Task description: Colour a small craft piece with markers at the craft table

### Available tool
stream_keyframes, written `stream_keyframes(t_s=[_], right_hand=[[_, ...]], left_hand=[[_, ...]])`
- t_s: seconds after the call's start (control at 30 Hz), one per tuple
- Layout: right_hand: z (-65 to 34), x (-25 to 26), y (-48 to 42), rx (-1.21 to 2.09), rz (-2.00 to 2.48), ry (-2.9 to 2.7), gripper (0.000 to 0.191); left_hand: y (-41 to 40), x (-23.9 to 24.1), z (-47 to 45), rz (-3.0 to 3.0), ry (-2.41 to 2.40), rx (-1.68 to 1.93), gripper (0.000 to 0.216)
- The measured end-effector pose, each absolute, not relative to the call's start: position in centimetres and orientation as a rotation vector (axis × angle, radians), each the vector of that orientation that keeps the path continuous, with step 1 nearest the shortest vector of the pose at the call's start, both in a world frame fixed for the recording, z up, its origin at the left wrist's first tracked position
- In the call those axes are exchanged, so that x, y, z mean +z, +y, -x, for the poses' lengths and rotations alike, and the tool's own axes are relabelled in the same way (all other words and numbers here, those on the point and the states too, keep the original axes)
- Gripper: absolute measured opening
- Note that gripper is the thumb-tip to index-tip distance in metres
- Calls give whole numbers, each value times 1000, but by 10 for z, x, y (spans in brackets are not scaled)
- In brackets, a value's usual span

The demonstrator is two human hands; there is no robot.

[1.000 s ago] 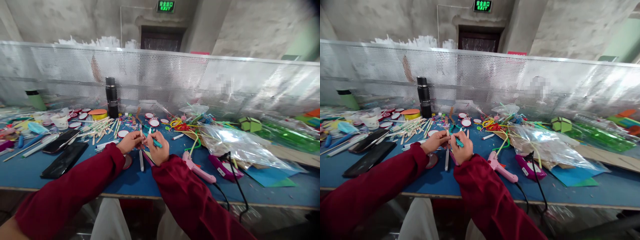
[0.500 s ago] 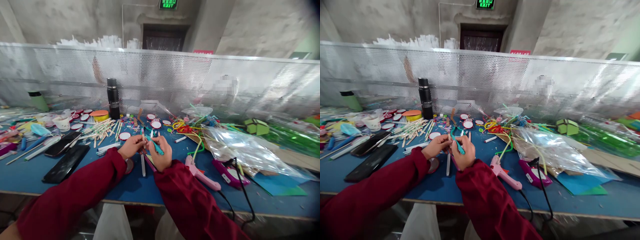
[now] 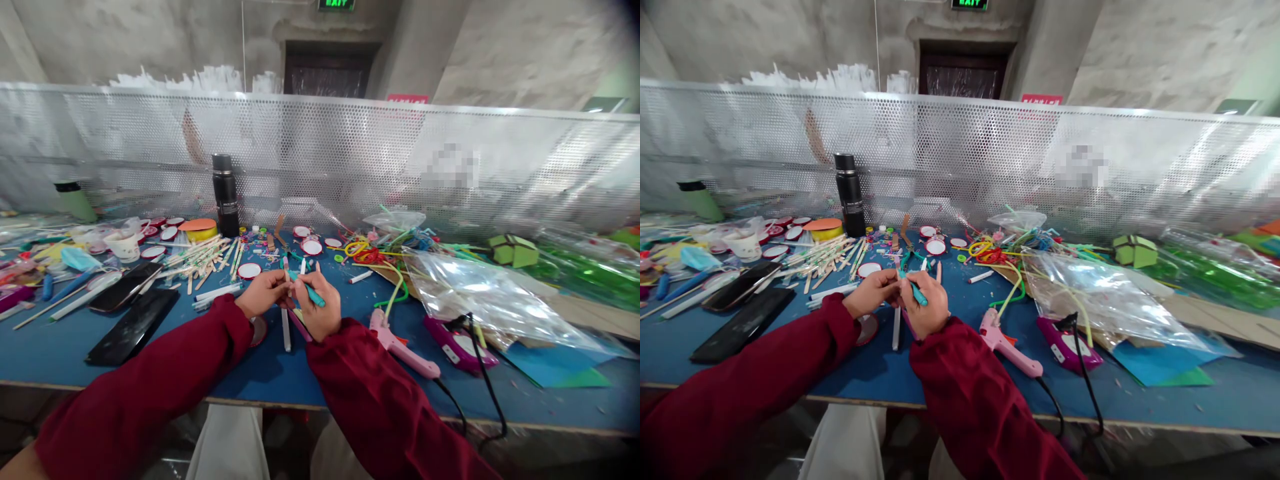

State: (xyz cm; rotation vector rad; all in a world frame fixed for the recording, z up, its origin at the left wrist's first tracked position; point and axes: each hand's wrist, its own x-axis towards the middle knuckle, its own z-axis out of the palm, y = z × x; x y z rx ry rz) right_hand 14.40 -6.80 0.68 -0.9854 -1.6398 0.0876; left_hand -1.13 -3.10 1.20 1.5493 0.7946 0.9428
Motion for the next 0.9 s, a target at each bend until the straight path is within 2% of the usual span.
stream_keyframes(t_s=[0.6,0.8,0.9], right_hand=[[-148,3,-58,30,954,-1678,20],[-146,3,-58,278,839,-1623,24],[-145,5,-62,329,830,-1593,30]], left_hand=[[-35,19,15,-1590,850,923,41],[-61,37,11,-1543,968,892,36],[-105,59,33,-1631,1117,1043,35]])
